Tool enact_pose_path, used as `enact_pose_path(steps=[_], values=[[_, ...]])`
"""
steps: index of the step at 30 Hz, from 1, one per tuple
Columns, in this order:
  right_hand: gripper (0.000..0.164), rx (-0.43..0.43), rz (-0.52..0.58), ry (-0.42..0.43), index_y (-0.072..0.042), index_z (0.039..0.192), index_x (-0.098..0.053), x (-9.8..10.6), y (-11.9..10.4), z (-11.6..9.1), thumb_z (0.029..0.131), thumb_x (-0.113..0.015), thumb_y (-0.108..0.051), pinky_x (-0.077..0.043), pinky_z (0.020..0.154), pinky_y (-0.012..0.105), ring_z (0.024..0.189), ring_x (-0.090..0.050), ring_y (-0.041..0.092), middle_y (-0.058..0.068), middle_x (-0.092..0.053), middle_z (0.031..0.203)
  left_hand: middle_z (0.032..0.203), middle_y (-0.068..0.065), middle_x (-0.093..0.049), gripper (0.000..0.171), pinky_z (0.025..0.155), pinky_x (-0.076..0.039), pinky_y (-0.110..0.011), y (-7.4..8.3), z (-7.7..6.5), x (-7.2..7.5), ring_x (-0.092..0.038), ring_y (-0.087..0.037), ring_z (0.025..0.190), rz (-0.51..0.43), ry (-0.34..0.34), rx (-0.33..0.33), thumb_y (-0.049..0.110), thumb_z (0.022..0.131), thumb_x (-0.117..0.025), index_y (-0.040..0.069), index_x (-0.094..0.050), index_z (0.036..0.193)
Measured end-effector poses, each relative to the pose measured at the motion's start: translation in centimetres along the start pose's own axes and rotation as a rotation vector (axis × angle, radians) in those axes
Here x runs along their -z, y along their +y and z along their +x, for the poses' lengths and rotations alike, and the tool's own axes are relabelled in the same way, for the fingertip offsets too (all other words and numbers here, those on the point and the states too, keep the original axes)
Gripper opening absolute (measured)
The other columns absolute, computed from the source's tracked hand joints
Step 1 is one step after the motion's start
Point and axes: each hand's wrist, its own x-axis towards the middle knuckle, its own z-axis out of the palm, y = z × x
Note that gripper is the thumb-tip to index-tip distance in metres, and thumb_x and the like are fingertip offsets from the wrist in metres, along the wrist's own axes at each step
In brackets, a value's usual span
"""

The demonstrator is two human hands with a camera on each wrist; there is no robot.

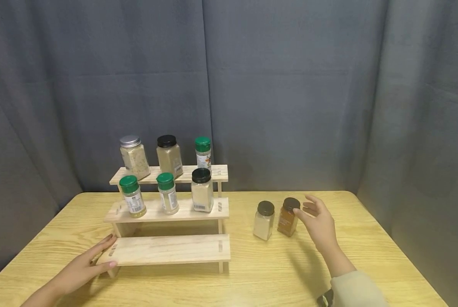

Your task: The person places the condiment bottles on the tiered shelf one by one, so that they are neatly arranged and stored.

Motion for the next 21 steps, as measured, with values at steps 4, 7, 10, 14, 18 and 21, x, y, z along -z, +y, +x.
enact_pose_path(steps=[4, 7, 10, 14, 18, 21], values=[[0.066, -0.026, 0.006, -0.035, 0.002, 0.134, -0.022, 0.0, 0.9, 0.7, 0.085, -0.055, -0.029, -0.035, 0.088, 0.049, 0.113, -0.036, 0.039, 0.027, -0.034, 0.125, 0.139, -0.022, -0.014, 0.070, 0.090, -0.015, -0.063, 0.0, -0.2, 0.1, -0.012, -0.044, 0.123, 0.000, 0.009, -0.003, 0.042, 0.083, -0.052, 0.004, -0.025, 0.135], [0.070, -0.045, 0.001, -0.065, 0.002, 0.134, -0.018, 0.0, 1.6, 1.2, 0.085, -0.056, -0.028, -0.032, 0.088, 0.053, 0.113, -0.033, 0.042, 0.031, -0.030, 0.126, 0.140, -0.019, -0.014, 0.071, 0.091, -0.015, -0.062, -0.1, -0.2, 0.1, -0.012, -0.042, 0.124, -0.018, 0.006, 0.014, 0.043, 0.082, -0.053, 0.005, -0.025, 0.136], [0.071, -0.051, -0.016, -0.078, 0.003, 0.135, -0.016, 0.0, 2.3, 1.5, 0.085, -0.056, -0.027, -0.032, 0.088, 0.053, 0.114, -0.031, 0.044, 0.032, -0.028, 0.126, 0.141, -0.017, -0.013, 0.071, 0.091, -0.014, -0.062, -0.3, 0.0, 0.0, -0.011, -0.042, 0.124, -0.031, -0.009, 0.022, 0.044, 0.082, -0.053, 0.007, -0.025, 0.136], [0.072, -0.048, -0.009, -0.099, 0.002, 0.135, -0.016, -0.1, 3.1, 2.0, 0.084, -0.058, -0.024, -0.032, 0.089, 0.053, 0.115, -0.029, 0.045, 0.033, -0.028, 0.126, 0.141, -0.016, -0.012, 0.070, 0.089, -0.013, -0.064, -0.3, 0.1, 0.0, -0.010, -0.043, 0.124, -0.029, -0.015, 0.021, 0.043, 0.082, -0.052, 0.008, -0.024, 0.137], [0.072, -0.032, 0.000, -0.125, 0.002, 0.135, -0.017, -0.5, 3.7, 2.4, 0.082, -0.059, -0.022, -0.032, 0.089, 0.053, 0.114, -0.030, 0.046, 0.033, -0.031, 0.124, 0.141, -0.017, -0.013, 0.068, 0.088, -0.013, -0.065, -0.3, 0.0, 0.1, -0.010, -0.044, 0.123, -0.025, -0.005, 0.006, 0.040, 0.083, -0.053, 0.008, -0.024, 0.136], [0.067, -0.015, -0.009, -0.125, 0.003, 0.134, -0.020, -0.7, 3.8, 2.5, 0.083, -0.059, -0.017, -0.033, 0.089, 0.052, 0.113, -0.033, 0.045, 0.033, -0.035, 0.121, 0.141, -0.016, -0.013, 0.068, 0.089, -0.013, -0.065, -0.5, -0.1, 0.0, -0.010, -0.043, 0.124, -0.035, -0.002, 0.008, 0.040, 0.083, -0.053, 0.009, -0.025, 0.136]])
